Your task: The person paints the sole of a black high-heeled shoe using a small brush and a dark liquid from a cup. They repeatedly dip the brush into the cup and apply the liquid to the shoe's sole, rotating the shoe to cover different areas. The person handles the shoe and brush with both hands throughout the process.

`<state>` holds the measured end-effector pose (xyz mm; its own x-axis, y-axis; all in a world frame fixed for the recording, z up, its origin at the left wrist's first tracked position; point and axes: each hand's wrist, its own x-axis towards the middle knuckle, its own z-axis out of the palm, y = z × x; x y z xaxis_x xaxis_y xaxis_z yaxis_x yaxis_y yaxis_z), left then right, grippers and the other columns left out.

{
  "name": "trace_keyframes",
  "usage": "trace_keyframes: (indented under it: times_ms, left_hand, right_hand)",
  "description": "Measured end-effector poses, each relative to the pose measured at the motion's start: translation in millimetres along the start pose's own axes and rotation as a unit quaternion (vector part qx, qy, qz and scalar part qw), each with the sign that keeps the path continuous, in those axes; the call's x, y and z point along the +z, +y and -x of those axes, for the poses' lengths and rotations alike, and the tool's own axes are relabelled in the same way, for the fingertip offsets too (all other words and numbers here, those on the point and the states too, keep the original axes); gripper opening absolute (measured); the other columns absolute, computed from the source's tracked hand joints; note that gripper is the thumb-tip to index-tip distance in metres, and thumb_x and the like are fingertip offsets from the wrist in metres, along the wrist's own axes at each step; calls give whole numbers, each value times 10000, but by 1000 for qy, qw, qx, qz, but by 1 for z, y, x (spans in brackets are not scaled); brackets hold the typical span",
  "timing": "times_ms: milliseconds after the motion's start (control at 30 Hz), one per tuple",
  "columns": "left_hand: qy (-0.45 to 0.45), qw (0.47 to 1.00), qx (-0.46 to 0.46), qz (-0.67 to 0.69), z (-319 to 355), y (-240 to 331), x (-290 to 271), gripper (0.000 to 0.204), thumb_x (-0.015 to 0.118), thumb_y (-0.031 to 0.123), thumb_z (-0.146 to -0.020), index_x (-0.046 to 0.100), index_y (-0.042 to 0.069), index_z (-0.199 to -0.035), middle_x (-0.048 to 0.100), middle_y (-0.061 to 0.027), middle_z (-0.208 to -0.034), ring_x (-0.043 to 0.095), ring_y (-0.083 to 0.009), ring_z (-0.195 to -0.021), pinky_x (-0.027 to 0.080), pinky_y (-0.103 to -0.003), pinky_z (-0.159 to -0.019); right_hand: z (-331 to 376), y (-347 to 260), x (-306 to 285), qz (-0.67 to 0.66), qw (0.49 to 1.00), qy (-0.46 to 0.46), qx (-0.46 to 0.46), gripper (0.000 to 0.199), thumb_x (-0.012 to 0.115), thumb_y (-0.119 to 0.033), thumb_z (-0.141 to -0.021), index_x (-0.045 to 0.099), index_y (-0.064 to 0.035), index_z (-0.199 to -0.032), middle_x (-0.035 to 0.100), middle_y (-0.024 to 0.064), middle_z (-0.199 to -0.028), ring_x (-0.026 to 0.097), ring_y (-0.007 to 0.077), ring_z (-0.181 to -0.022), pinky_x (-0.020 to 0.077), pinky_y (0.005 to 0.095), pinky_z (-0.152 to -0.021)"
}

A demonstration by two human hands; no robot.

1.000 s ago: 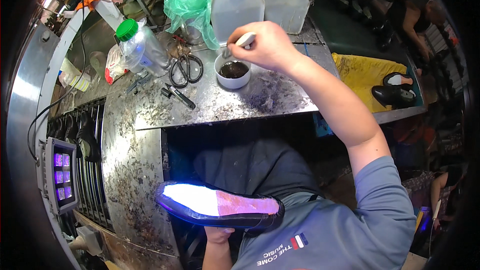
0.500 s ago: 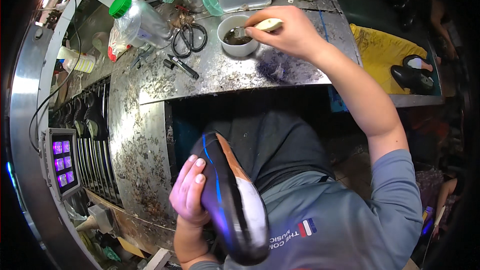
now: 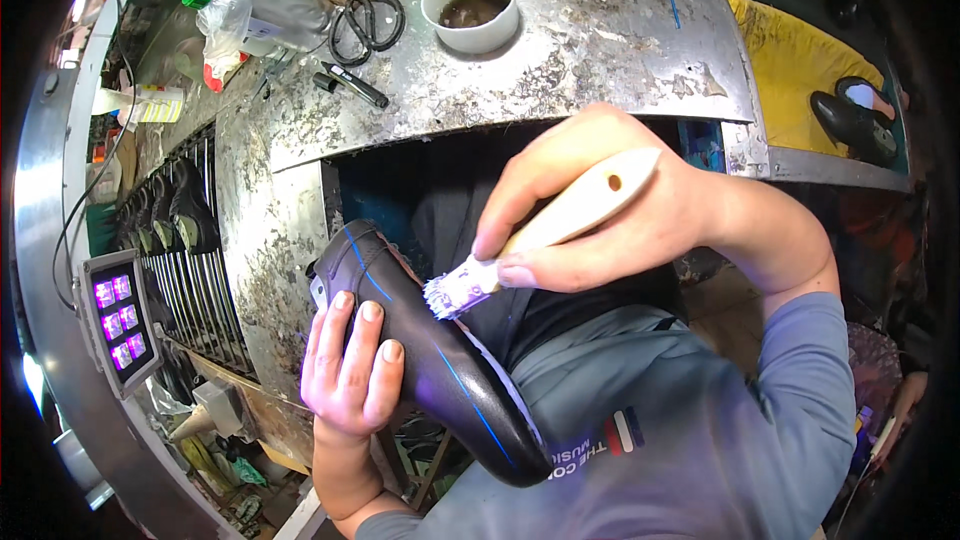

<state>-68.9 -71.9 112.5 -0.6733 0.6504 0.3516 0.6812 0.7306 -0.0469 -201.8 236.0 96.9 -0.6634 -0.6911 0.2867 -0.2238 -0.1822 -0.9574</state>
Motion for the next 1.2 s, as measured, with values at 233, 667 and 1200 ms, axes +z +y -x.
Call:
trace_keyframes:
  times_ms: [233,667,1200]
  left_hand:
    - [-18,998,27,-54,2,2,-8,291,603,113,-995,486,124,-1261,667,-177,-1232,682,-440,-1091,605,-587,-873]
    - [-25,996,27,-80,0,2,-8,286,601,94,-998,485,107,-1258,677,-184,-1211,687,-445,-1067,614,-583,-854]
    - [-61,993,-50,-91,7,-4,2,382,660,60,-938,529,47,-1297,674,-222,-1264,672,-457,-1130,589,-531,-926]
  right_hand:
    - [-12,4,16,-67,998,-16,15,178,760,-154,-834,753,4,-917,747,75,-823,698,126,-748,548,275,-679]
    - [-12,-6,12,-46,997,-58,24,102,775,-133,-839,771,-36,-868,738,77,-760,709,195,-678,543,292,-620]
    - [5,-20,6,12,992,-76,-100,77,775,-77,-811,749,-66,-882,715,73,-764,702,249,-656,558,328,-586]
